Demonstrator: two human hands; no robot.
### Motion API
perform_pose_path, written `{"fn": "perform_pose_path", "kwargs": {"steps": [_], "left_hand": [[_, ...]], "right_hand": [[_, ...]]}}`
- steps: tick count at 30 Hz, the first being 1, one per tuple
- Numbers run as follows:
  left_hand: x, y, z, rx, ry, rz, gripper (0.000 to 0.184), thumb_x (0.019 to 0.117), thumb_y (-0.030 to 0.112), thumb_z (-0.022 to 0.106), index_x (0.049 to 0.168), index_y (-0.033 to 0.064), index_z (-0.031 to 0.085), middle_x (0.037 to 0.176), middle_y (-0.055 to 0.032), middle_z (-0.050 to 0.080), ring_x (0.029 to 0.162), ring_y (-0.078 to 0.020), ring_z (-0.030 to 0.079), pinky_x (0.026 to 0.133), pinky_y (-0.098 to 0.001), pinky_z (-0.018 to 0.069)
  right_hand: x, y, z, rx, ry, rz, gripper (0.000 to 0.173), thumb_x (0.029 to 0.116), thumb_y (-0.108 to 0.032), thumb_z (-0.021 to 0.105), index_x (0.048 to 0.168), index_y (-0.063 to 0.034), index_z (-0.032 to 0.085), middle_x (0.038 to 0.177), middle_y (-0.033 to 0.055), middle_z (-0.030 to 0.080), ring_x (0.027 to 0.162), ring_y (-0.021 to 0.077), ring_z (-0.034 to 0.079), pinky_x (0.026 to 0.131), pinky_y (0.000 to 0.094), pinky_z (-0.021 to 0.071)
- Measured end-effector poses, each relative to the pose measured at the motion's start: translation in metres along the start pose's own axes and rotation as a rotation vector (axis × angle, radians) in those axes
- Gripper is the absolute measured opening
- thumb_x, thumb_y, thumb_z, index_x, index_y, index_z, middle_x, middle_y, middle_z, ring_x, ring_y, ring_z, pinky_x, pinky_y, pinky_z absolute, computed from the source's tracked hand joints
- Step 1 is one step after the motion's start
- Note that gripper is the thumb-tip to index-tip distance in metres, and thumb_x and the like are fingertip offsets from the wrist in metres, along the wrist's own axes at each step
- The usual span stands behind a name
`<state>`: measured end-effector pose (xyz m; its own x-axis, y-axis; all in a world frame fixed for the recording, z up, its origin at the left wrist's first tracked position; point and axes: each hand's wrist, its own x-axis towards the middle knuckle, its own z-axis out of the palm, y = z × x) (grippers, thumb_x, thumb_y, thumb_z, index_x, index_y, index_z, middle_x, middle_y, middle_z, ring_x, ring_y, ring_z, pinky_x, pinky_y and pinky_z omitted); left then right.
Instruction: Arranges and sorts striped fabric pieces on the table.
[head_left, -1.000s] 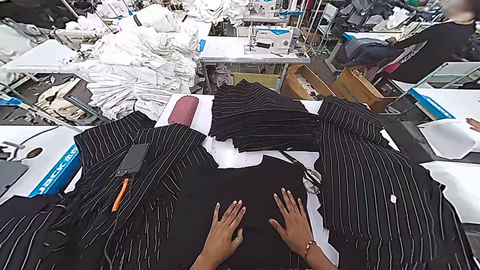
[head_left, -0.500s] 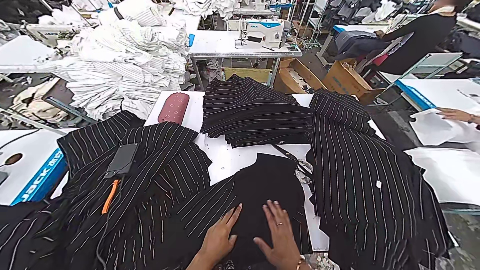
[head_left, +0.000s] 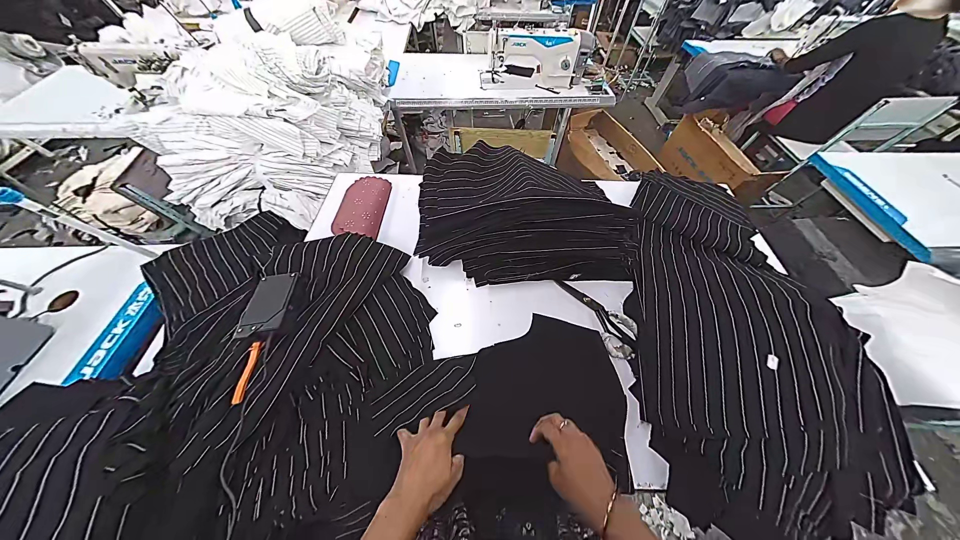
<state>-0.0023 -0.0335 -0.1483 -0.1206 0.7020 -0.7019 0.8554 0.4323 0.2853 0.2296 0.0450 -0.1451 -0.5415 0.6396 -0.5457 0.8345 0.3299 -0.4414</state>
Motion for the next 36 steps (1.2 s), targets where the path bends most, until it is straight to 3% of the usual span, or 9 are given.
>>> {"fn": "perform_pose_path", "kwargs": {"steps": [4, 7, 11, 14, 17, 20, 22, 28, 36], "left_hand": [[0.038, 0.008, -0.033, -0.048, 0.168, -0.009, 0.061, 0.1002, 0.023, 0.056, 0.159, 0.0288, 0.039, 0.157, -0.0184, 0.044, 0.14, -0.0456, 0.045, 0.105, -0.0711, 0.0368], [0.081, 0.004, -0.055, -0.083, 0.405, 0.048, 0.045, 0.1013, 0.014, 0.055, 0.145, 0.0216, 0.059, 0.159, -0.014, 0.044, 0.147, -0.0398, 0.039, 0.112, -0.0715, 0.0286], [0.113, 0.004, -0.086, -0.087, 0.465, 0.059, 0.026, 0.103, 0.014, 0.055, 0.119, 0.0127, 0.075, 0.128, -0.0136, 0.068, 0.131, -0.0352, 0.055, 0.118, -0.0655, 0.0206], [0.125, 0.003, -0.099, -0.148, 0.427, 0.015, 0.024, 0.1023, 0.016, 0.057, 0.118, 0.0142, 0.075, 0.125, -0.0137, 0.069, 0.129, -0.0356, 0.056, 0.115, -0.0635, 0.0244], [0.126, 0.01, -0.082, -0.198, 0.658, 0.075, 0.023, 0.0983, 0.016, 0.065, 0.116, 0.0073, 0.075, 0.126, -0.0215, 0.066, 0.127, -0.0424, 0.056, 0.114, -0.0695, 0.024], [0.104, 0.029, -0.033, -0.217, 0.877, 0.336, 0.026, 0.0961, 0.021, 0.067, 0.113, 0.0024, 0.074, 0.115, -0.0265, 0.069, 0.113, -0.0481, 0.064, 0.1, -0.0702, 0.0412], [0.089, 0.038, 0.01, -0.201, 0.875, 0.534, 0.021, 0.095, 0.021, 0.067, 0.108, 0.0067, 0.076, 0.106, -0.0198, 0.072, 0.102, -0.0412, 0.07, 0.091, -0.0606, 0.0532], [0.106, 0.016, 0.034, -0.168, 0.917, 0.36, 0.048, 0.0954, 0.042, 0.063, 0.122, 0.0026, 0.069, 0.123, -0.0233, 0.068, 0.117, -0.045, 0.064, 0.098, -0.0655, 0.0462], [0.122, 0.011, 0.003, -0.167, 0.945, 0.202, 0.061, 0.1005, 0.038, 0.055, 0.143, -0.0055, 0.053, 0.149, -0.0271, 0.051, 0.141, -0.048, 0.045, 0.114, -0.0704, 0.027]], "right_hand": [[0.038, 0.003, -0.074, -0.151, 0.042, 0.071, 0.047, 0.0951, 0.003, 0.053, 0.135, -0.0172, 0.066, 0.138, 0.0127, 0.064, 0.129, 0.0336, 0.06, 0.104, 0.0557, 0.0469], [0.087, 0.008, -0.109, -0.215, 0.031, 0.137, 0.036, 0.1043, -0.014, 0.051, 0.138, -0.0106, 0.062, 0.137, 0.0176, 0.063, 0.129, 0.0364, 0.058, 0.104, 0.0575, 0.0451], [0.143, 0.033, -0.099, -0.1, 0.184, 0.089, 0.041, 0.1084, -0.034, 0.047, 0.128, -0.0006, 0.061, 0.125, 0.0215, 0.066, 0.122, 0.0363, 0.062, 0.103, 0.0541, 0.0459], [0.161, 0.037, -0.091, -0.148, 0.301, 0.089, 0.044, 0.1106, -0.036, 0.039, 0.123, 0.001, 0.06, 0.109, 0.0228, 0.07, 0.109, 0.0385, 0.068, 0.096, 0.0535, 0.0491], [0.172, 0.041, -0.091, -0.173, 0.363, 0.083, 0.046, 0.1111, -0.035, 0.037, 0.119, 0.0033, 0.061, 0.102, 0.0246, 0.071, 0.103, 0.041, 0.07, 0.089, 0.0556, 0.0514], [0.175, 0.044, -0.089, -0.135, 0.453, 0.069, 0.044, 0.11, -0.031, 0.04, 0.112, 0.006, 0.063, 0.096, 0.0257, 0.071, 0.095, 0.0428, 0.071, 0.083, 0.0574, 0.0529], [0.175, 0.045, -0.086, -0.117, 0.522, 0.057, 0.043, 0.109, -0.029, 0.042, 0.108, 0.0076, 0.064, 0.09, 0.026, 0.071, 0.09, 0.0436, 0.072, 0.079, 0.0575, 0.0539], [0.176, 0.047, -0.083, -0.131, 0.527, 0.029, 0.044, 0.1085, -0.033, 0.045, 0.107, 0.0052, 0.066, 0.089, 0.0242, 0.071, 0.09, 0.0415, 0.072, 0.08, 0.0559, 0.0532], [0.183, 0.044, -0.089, -0.077, 0.51, 0.044, 0.045, 0.1083, -0.039, 0.045, 0.115, 0.0008, 0.065, 0.097, 0.0211, 0.072, 0.096, 0.038, 0.071, 0.084, 0.0553, 0.0528]]}}
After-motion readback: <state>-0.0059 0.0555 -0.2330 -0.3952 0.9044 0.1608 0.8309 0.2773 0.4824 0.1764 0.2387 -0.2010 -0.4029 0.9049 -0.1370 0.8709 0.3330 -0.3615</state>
